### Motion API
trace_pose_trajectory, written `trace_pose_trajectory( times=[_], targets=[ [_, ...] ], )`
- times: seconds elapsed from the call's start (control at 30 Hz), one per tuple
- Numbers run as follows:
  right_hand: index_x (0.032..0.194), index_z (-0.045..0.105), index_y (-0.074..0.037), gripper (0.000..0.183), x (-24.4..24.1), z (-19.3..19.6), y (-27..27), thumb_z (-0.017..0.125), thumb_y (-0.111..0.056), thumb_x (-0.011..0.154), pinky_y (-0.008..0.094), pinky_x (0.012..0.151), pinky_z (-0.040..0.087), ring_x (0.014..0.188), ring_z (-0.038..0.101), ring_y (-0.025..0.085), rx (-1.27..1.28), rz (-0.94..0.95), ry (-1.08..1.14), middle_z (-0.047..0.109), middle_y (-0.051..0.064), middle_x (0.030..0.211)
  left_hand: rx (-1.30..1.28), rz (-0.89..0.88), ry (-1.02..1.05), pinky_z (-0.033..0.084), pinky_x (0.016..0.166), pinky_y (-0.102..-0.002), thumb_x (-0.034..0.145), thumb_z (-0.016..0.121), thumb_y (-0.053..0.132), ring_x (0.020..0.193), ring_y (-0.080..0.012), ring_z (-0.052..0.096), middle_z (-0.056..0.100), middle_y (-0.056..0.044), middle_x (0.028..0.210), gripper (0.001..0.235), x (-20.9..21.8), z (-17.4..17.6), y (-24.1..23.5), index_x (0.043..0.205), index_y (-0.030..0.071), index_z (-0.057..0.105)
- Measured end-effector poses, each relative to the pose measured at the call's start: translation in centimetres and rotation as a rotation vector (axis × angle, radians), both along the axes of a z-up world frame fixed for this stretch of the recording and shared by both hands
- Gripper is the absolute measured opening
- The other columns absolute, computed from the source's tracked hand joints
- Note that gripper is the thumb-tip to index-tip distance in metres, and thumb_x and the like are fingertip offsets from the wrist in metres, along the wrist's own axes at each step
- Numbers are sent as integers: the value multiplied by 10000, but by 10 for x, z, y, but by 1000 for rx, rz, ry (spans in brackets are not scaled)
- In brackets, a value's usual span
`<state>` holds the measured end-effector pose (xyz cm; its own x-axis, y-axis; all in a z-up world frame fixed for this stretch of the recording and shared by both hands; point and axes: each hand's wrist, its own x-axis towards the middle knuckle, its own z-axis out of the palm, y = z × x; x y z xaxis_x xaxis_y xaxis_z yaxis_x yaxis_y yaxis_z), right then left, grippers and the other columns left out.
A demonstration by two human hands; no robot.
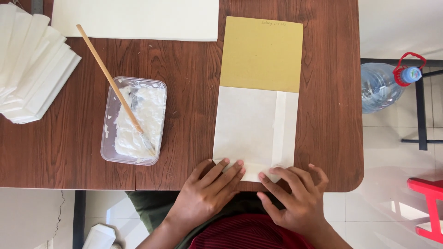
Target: The person applies white adhesive to folded white paper using a brush and presses the edges together. They then place a yellow cardboard template over the paper and smooth it down.
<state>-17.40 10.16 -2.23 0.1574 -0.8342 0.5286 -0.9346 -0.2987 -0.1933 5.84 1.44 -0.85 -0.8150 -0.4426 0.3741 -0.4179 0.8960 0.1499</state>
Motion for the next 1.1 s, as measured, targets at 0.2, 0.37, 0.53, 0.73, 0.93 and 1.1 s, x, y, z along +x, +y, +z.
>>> trace_pose_trajectory(
  times=[0.2,0.37,0.53,0.73,0.93,1.1],
  targets=[
    [977,732,-191,145,5,-7,27,702,-304,891,368,724,377,720,589,159,-28,-21,-110,629,3,865,-80,65,86,504,1048,-469,1062,620,154,1224,-201,614,666,-21,1378,252,-3,-13,22,1293,122,715],
    [587,530,-97,362,13,-20,62,577,-178,937,297,435,295,459,396,132,197,84,-542,454,-10,539,-67,73,220,496,1040,-426,1071,535,96,1147,-189,650,709,3,1315,267,-6,-21,49,1209,141,759],
    [1225,677,32,504,20,-52,69,601,-362,921,341,484,540,577,649,265,1039,-176,-1674,673,175,669,6,62,335,503,990,-409,1021,669,96,1108,-192,668,760,-6,1235,146,-17,-23,78,1118,115,776],
    [1183,656,99,373,29,-28,58,701,-128,890,421,482,494,555,628,353,855,-400,-1923,672,276,750,461,148,635,584,905,-437,949,689,232,1065,-316,707,714,-151,1192,246,-13,-4,85,1088,37,741],
    [1232,594,110,537,10,-17,70,751,-237,854,387,476,590,454,652,299,802,75,-1765,670,212,538,838,516,1028,619,897,-322,972,637,150,1044,-236,714,696,-151,1179,328,6,-8,70,1254,-14,654],
    [1433,538,-21,707,3,-53,79,831,-47,790,388,632,627,622,721,309,1135,-117,-1727,756,245,780,897,391,1160,581,780,-339,924,670,402,1033,-207,712,736,-117,1223,546,52,8,28,1292,1,623]
  ],
)
